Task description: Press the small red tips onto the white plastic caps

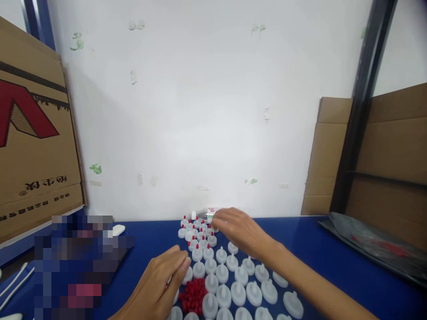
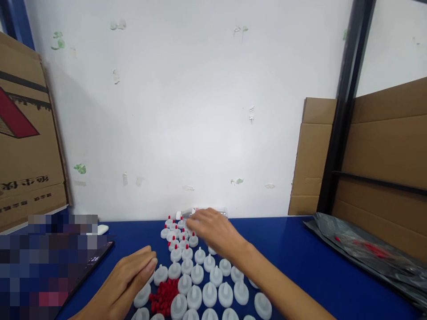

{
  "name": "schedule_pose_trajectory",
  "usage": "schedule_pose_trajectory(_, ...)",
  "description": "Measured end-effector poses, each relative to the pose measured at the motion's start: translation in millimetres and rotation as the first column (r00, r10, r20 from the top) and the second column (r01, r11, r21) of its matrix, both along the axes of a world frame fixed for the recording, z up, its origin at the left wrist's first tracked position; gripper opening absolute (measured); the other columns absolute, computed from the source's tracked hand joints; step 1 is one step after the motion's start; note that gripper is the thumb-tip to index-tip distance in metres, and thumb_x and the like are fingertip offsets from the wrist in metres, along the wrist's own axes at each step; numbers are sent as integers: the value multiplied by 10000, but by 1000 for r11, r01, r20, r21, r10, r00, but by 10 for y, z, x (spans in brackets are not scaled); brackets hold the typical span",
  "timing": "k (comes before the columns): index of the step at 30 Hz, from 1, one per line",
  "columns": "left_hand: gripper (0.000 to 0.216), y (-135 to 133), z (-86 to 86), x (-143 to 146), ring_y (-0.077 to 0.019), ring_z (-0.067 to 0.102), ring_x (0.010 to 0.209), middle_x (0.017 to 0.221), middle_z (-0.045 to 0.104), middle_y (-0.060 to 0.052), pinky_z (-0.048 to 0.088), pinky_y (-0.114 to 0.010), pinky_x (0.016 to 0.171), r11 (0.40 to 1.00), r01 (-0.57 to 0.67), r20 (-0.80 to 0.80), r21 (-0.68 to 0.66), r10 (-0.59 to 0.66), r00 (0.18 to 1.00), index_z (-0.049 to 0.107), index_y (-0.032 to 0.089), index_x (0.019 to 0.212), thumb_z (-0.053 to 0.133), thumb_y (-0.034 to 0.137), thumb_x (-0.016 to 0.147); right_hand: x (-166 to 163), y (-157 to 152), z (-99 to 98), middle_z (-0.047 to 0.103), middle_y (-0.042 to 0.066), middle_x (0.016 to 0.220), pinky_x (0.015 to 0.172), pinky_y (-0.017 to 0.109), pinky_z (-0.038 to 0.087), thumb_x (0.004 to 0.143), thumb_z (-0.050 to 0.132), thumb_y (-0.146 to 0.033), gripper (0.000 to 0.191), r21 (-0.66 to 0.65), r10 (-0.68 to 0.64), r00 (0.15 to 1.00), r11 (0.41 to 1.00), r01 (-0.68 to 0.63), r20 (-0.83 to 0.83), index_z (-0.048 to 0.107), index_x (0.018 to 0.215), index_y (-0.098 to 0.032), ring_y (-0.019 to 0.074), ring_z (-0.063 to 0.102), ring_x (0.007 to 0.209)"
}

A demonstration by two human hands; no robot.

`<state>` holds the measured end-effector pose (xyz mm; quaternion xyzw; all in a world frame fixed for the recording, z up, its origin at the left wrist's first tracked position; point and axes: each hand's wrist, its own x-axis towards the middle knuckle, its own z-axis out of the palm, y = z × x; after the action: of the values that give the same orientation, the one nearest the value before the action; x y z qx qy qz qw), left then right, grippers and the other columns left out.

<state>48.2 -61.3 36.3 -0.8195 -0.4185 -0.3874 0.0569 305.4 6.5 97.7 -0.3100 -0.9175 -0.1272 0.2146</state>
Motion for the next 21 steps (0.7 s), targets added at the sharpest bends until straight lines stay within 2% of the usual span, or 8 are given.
schedule_pose_trajectory(2, 287, -33, 83, 36, -202, 639, 835, 846, 678, -12, 554, -303, 784, 992, 110, -103, -62, -116, 988, 620, 267, 901, 383, 303, 1057, 134, 122, -32, 711, 81, 1092, 806, 336, 499, 1002, 565, -113, 143, -46, -90, 994, 995, 87, -55, 649, 1093, -187, 215, 676, 963)
schedule_pose_trajectory(5, 213, -55, 186, 102, -194, 616, 840, 844, 650, -2, 524, -312, 792, 980, 162, -193, -119, -183, 964, 569, 246, 867, 421, 207, 1015, 238, 224, -131, 733, 39, 1046, 773, 285, 498, 1002, 633, -256, 92, -128, -86, 995, 989, 78, -52, 696, 1052, -211, 188, 701, 910)
schedule_pose_trajectory(7, 148, -44, 198, 122, -199, 609, 877, 881, 651, -1, 501, -300, 745, 978, 171, -226, -122, -195, 954, 562, 248, 905, 457, 175, 979, 237, 237, -192, 752, 23, 964, 764, 278, 491, 1015, 617, -332, 155, -173, -67, 997, 983, 60, -35, 722, 1003, -219, 187, 713, 875)
schedule_pose_trajectory(10, 134, -14, 168, 119, -201, 594, 891, 905, 650, -3, 468, -284, 695, 971, 206, -271, -123, -233, 934, 568, 254, 937, 478, 156, 954, 184, 212, -233, 758, 47, 908, 770, 311, 485, 1065, 503, -373, 292, -199, -68, 997, 978, 60, -33, 720, 994, -191, 212, 709, 842)
schedule_pose_trajectory(14, 158, -4, 158, 110, -205, 577, 890, 908, 648, -13, 451, -283, 692, 973, 184, -272, -141, -217, 937, 590, 258, 986, 456, 174, 989, 94, 167, -265, 754, 52, 1040, 885, 328, 469, 1096, 411, -350, 322, -212, -4, 1000, 977, -2, -30, 695, 1072, -201, 209, 688, 984)
schedule_pose_trajectory(18, 248, -1, 184, 91, -211, 562, 862, 898, 649, -30, 433, -301, 681, 985, 140, -245, -97, -160, 956, 588, 242, 965, 362, 170, 1036, 53, 163, -329, 749, 7, 915, 867, 313, 472, 1099, 384, -299, 366, -232, 66, 998, 970, -67, -11, 686, 909, -215, 183, 686, 903)
schedule_pose_trajectory(21, 256, 20, 203, 62, -215, 551, 851, 891, 649, -33, 437, -313, 698, 997, 71, -186, -31, -75, 980, 586, 235, 974, 348, 184, 1052, 74, 170, -308, 750, 22, 1002, 940, 359, 453, 1089, 435, -330, 291, -210, 34, 997, 977, -48, -66, 679, 981, -216, 206, 675, 984)
